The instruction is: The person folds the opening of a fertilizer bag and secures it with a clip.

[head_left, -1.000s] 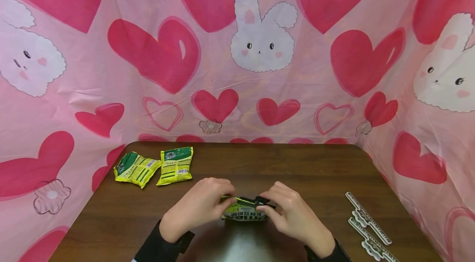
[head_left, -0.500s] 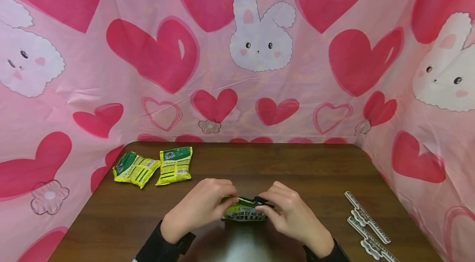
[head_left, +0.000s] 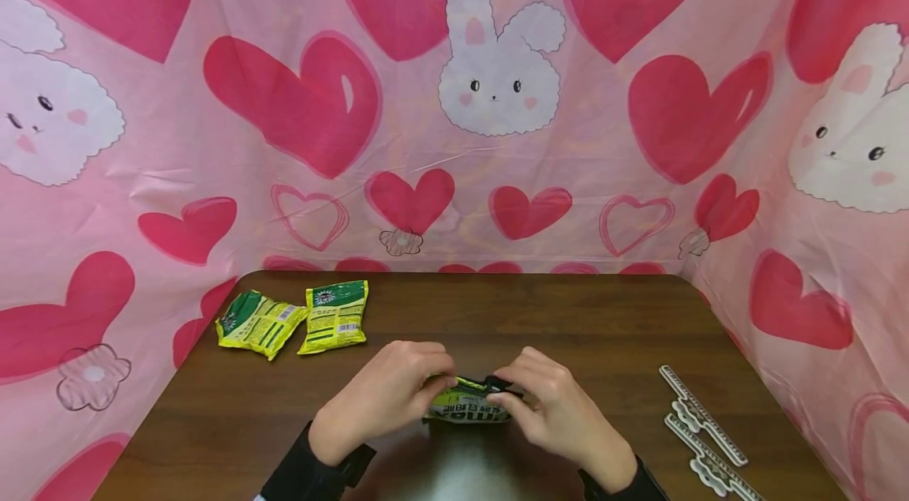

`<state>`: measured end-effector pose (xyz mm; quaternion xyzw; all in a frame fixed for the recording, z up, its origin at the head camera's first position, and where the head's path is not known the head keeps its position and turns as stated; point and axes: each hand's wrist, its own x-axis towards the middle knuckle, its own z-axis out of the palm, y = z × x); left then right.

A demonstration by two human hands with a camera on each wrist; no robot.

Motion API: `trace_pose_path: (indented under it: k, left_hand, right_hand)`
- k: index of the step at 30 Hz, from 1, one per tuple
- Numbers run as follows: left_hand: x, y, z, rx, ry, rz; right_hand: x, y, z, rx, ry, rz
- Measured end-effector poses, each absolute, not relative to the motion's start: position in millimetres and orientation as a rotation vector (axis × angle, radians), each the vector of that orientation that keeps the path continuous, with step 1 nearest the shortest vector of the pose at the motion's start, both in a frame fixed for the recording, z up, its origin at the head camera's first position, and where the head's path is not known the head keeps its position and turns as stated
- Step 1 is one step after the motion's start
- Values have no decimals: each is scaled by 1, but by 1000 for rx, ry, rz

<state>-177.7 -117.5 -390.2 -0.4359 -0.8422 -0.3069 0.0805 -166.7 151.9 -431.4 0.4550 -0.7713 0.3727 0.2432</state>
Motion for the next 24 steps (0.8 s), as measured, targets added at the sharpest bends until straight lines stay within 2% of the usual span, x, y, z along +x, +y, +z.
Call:
trace_pose_path:
  k: [12, 24]
  left_hand:
    - [-179, -121, -389, -1307, -2535, -935]
    - [-183, -126, -388, -1275, -2608, -977]
  right_hand:
    - [-165, 153, -432, 1194, -2224, 1045]
    - [-169, 160, -437, 994, -2728, 1113]
